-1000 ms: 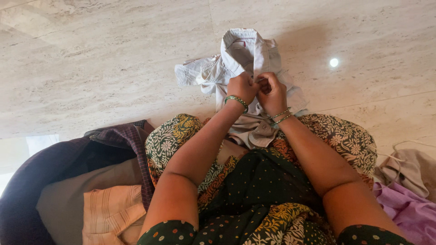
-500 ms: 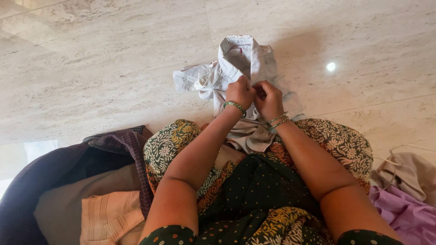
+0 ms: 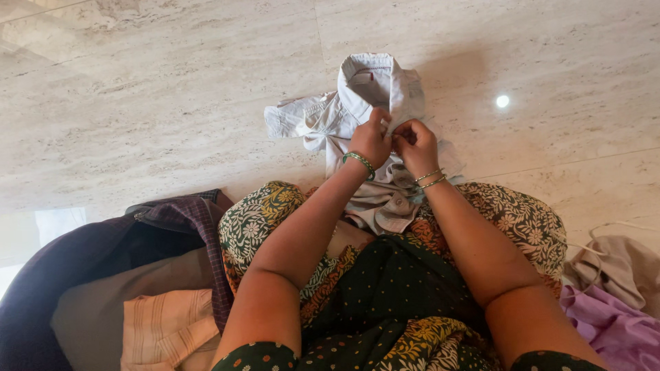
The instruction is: The person sits on the floor and buttons a light-colored shirt by hand. After fastening the buttons, they smooth the shirt flat and fold it into a neat rectangular shape.
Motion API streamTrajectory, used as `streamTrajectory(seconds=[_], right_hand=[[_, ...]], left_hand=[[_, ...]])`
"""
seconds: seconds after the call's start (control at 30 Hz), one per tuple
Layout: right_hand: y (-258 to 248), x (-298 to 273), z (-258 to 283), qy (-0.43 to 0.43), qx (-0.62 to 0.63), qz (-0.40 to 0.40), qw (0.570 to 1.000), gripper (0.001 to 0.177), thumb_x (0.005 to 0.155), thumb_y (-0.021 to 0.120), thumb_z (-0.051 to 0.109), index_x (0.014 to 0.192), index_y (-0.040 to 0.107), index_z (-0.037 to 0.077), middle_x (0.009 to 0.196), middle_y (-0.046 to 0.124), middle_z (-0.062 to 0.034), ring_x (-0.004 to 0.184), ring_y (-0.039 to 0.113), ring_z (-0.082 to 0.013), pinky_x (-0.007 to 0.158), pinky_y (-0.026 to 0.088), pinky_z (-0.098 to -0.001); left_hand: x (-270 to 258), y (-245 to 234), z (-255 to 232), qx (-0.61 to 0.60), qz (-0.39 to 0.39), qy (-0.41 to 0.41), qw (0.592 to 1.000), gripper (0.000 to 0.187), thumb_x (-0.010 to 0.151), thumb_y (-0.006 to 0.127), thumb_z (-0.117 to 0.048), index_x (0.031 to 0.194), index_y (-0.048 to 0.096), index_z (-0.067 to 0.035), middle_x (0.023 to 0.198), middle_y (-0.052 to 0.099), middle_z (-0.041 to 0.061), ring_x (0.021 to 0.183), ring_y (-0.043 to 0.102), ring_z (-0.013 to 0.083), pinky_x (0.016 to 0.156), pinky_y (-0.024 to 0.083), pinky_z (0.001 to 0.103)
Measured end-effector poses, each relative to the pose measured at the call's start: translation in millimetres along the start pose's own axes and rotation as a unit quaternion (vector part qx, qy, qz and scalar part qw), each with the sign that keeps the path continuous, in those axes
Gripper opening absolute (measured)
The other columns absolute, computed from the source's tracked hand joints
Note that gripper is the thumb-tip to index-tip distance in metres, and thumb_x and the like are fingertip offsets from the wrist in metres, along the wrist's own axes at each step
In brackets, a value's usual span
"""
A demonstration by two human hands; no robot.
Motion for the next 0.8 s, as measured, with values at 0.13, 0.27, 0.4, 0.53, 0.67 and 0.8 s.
streamTrajectory(seconds=[0.13, 0.27, 0.4, 0.53, 0.67, 0.8], right_hand=[[-4, 2, -14, 0.054, 0.056, -0.014, 0.997, 0.009, 0.092, 0.063, -0.005, 0.095, 0.060, 0.002, 0.079, 0.065, -0.0018, 0.063, 0.061, -0.0079, 0.055, 0.049, -0.0237], [3, -2, 9, 0.023, 0.036, -0.025, 0.999, 0.011, 0.094, 0.063, -0.003, 0.101, 0.059, 0.003, 0.081, 0.064, 0.0001, 0.065, 0.059, -0.0061, 0.055, 0.048, -0.0228], [15, -16, 45, -0.023, -0.105, -0.003, 0.994, 0.007, 0.094, 0.067, -0.001, 0.100, 0.063, 0.000, 0.083, 0.067, -0.0037, 0.070, 0.063, -0.0077, 0.062, 0.052, -0.0242], [32, -27, 59, -0.047, -0.170, 0.067, 0.982, 0.007, 0.091, 0.068, 0.002, 0.098, 0.066, -0.001, 0.084, 0.070, -0.0066, 0.074, 0.068, -0.0120, 0.067, 0.055, -0.0275], [53, -36, 44, -0.051, -0.243, 0.174, 0.953, 0.015, 0.092, 0.069, 0.013, 0.100, 0.067, 0.001, 0.087, 0.070, -0.0100, 0.073, 0.071, -0.0216, 0.069, 0.057, -0.0347], [80, -54, 17, -0.093, -0.386, 0.288, 0.872, 0.043, 0.084, 0.078, 0.031, 0.117, 0.066, 0.006, 0.108, 0.070, -0.0171, 0.099, 0.066, -0.0377, 0.086, 0.053, -0.0477]], left_hand=[[-1, 3, -4, -0.007, 0.005, 0.014, 1.000, 0.039, 0.081, 0.066, -0.004, 0.115, 0.051, -0.014, 0.085, 0.073, 0.018, 0.085, 0.071, 0.0411, 0.076, 0.055, 0.050], [8, -2, 0, 0.016, -0.036, 0.034, 0.999, 0.038, 0.081, 0.061, 0.002, 0.116, 0.055, -0.014, 0.091, 0.073, 0.018, 0.089, 0.070, 0.0402, 0.078, 0.055, 0.050], [23, -24, 20, 0.030, -0.102, -0.009, 0.994, 0.035, 0.082, 0.063, 0.001, 0.114, 0.058, -0.014, 0.089, 0.073, 0.016, 0.086, 0.071, 0.0391, 0.075, 0.054, 0.050], [27, -34, 31, -0.024, -0.105, -0.036, 0.994, 0.037, 0.082, 0.067, -0.003, 0.116, 0.056, -0.011, 0.090, 0.072, 0.012, 0.083, 0.072, 0.0330, 0.075, 0.056, 0.045], [29, -22, 27, 0.065, -0.055, -0.022, 0.996, 0.058, 0.080, 0.076, -0.018, 0.132, 0.050, -0.014, 0.119, 0.062, 0.016, 0.110, 0.062, 0.0383, 0.096, 0.051, 0.048], [22, 16, 49, 0.220, 0.135, -0.120, 0.959, 0.087, 0.079, 0.078, -0.041, 0.151, 0.031, -0.025, 0.154, 0.031, 0.015, 0.141, 0.026, 0.0496, 0.108, 0.032, 0.067]])
Point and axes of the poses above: each hand's wrist, its own x-axis towards the middle knuckle, its own y-axis out of the palm, z = x × y, the point moved 9 cm from there along x, towards the middle knuckle
